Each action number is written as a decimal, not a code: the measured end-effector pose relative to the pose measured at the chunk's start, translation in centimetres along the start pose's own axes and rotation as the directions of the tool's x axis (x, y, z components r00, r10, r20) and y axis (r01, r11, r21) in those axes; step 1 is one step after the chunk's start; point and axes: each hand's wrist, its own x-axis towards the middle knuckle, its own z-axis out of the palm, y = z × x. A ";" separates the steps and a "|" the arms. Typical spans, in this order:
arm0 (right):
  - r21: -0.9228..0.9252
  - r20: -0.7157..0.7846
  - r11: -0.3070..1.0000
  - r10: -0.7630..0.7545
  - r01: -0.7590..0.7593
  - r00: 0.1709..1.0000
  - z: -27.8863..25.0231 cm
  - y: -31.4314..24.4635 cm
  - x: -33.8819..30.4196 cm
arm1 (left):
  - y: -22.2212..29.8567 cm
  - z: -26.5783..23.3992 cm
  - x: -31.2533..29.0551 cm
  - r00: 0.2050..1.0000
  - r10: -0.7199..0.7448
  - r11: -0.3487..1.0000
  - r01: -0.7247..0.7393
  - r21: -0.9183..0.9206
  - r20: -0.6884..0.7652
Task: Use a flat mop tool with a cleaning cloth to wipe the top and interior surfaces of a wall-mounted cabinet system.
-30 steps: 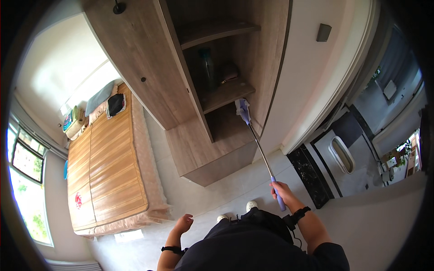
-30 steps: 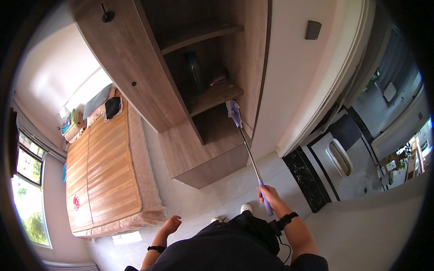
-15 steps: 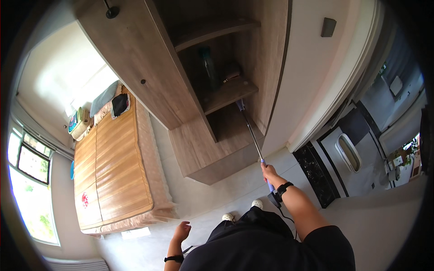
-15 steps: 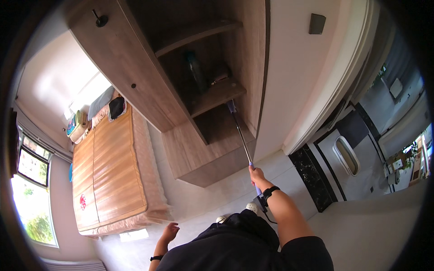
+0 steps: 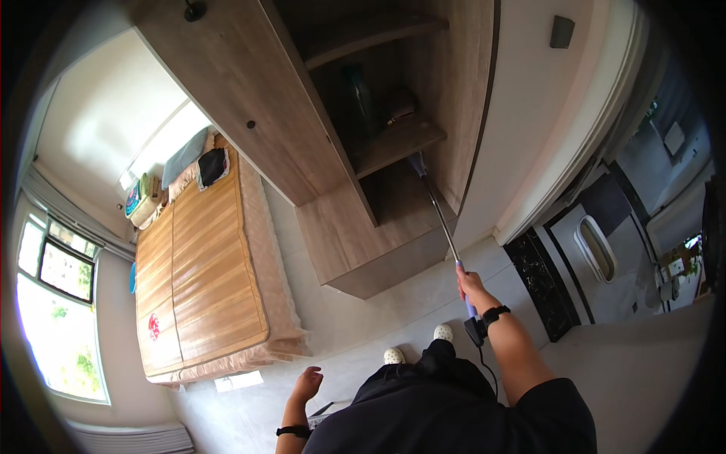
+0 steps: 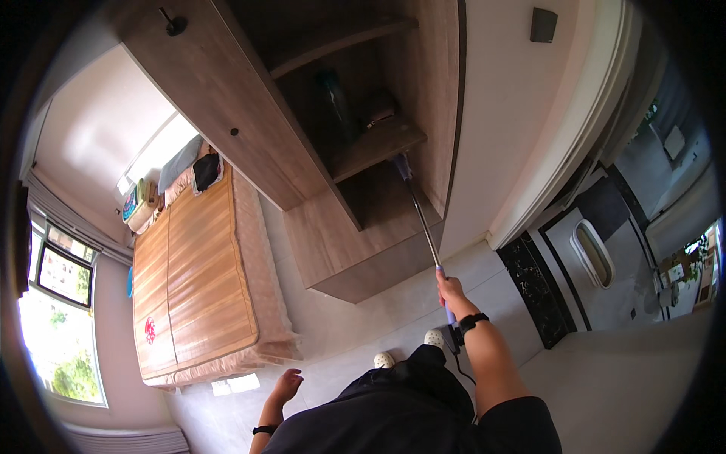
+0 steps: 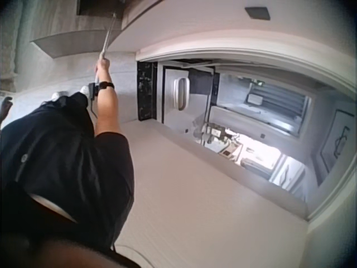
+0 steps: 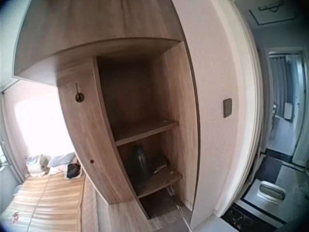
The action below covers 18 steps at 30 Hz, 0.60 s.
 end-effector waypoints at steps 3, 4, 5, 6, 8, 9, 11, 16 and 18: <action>-0.011 -0.048 1.000 0.013 -0.014 0.999 -1.8 2.1 -2.7 | 0.5 -0.7 1.1 0.998 0.053 0.999 -0.053 0.013 0.016; -0.017 -0.048 1.000 0.004 -0.004 0.999 -2.6 3.1 -3.7 | 0.3 -0.7 1.5 0.997 0.075 0.997 -0.076 0.018 0.028; -0.021 -0.049 1.000 -0.006 0.005 0.999 -3.4 4.1 -4.6 | 0.1 -0.7 1.9 0.994 0.098 0.995 -0.099 0.023 0.040; -0.025 -0.058 1.000 -0.002 0.001 0.998 -4.0 4.9 -6.0 | 0.4 -0.8 2.2 0.992 0.109 0.994 -0.109 -0.007 0.065; -0.109 -0.016 0.993 -0.036 0.034 0.999 -5.1 6.1 -9.2 | -0.4 -0.9 2.6 0.988 0.123 0.992 -0.127 0.029 0.093; -0.109 -0.037 0.993 -0.037 0.033 0.999 -6.1 6.9 -10.5 | 0.4 -0.9 3.2 0.983 0.132 0.989 -0.139 0.050 0.129; -0.074 -0.044 0.997 -0.033 0.030 0.998 -7.7 9.1 -12.6 | 1.7 -0.9 3.7 0.977 0.156 0.983 -0.167 0.071 0.144; -0.071 -0.075 0.997 0.028 -0.033 0.997 -9.9 13.0 -17.6 | 2.9 -0.7 5.2 0.970 0.217 0.965 -0.230 0.129 0.106; -0.030 -0.071 0.998 0.049 -0.051 0.996 -10.2 12.8 -18.7 | 3.3 -0.4 5.6 0.968 0.236 0.967 -0.243 0.078 0.091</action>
